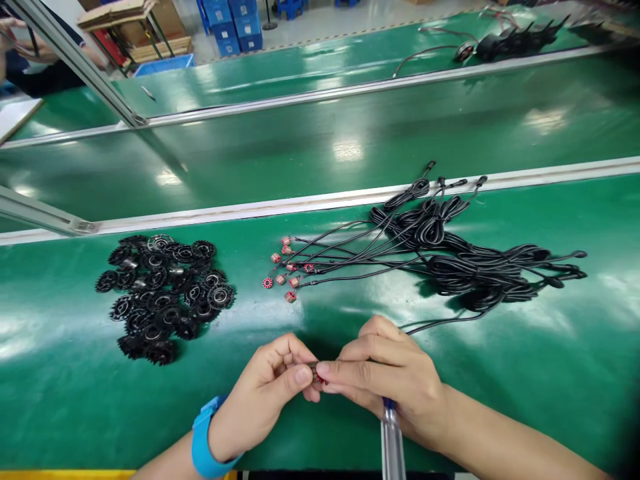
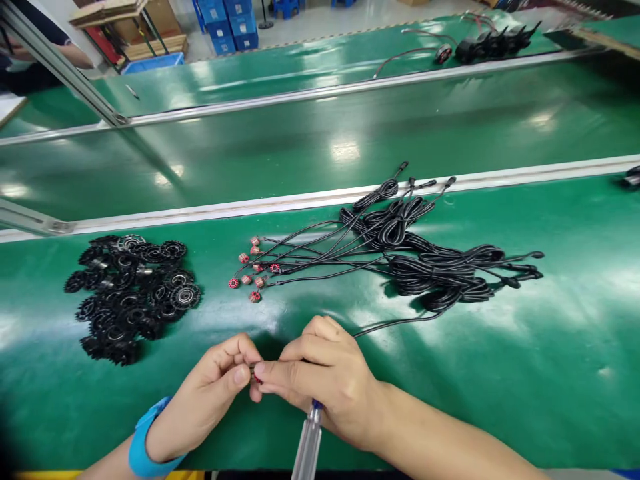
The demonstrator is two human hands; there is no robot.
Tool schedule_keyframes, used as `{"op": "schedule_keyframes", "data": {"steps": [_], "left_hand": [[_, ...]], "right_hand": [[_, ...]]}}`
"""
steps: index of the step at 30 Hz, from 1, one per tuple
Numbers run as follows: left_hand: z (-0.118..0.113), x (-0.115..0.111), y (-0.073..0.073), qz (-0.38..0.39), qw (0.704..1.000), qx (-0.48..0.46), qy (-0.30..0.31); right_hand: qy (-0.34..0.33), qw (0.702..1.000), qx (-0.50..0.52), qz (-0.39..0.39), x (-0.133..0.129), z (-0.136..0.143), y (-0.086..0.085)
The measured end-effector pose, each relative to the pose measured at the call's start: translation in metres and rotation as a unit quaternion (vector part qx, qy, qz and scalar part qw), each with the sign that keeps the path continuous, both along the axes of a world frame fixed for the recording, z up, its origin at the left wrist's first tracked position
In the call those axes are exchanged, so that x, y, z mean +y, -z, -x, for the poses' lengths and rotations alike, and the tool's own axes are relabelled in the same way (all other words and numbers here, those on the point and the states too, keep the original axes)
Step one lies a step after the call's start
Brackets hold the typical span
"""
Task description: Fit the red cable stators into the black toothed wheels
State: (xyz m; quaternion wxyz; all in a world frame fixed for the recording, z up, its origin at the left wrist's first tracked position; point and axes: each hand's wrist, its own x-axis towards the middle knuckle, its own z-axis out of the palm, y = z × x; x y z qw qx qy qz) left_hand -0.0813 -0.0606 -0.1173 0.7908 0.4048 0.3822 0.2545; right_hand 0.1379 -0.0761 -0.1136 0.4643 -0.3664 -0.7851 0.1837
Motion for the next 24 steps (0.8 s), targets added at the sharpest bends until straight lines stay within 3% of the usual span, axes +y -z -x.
{"op": "schedule_keyframes", "data": {"steps": [12, 17, 21, 24], "left_hand": [[-0.0034, -0.0045, -0.002, -0.074, 0.996, -0.029, -0.046], [-0.0042, -0.0046, -0.0038, -0.052, 0.997, -0.027, -0.051], [-0.0053, -0.0063, -0.0042, -0.084, 0.994, -0.026, -0.062], [-0.006, -0.0073, -0.0033, -0.102, 0.992, -0.018, -0.073]], "right_hand": [[-0.023, 0.996, 0.047, 0.075, 0.0006, 0.004, -0.0058], [0.005, 0.997, 0.031, 0.077, 0.0002, 0.0038, -0.007], [0.066, 0.996, 0.02, 0.062, -0.0005, 0.0071, -0.0068], [0.072, 0.995, 0.021, 0.06, -0.001, 0.0094, -0.0056]]}}
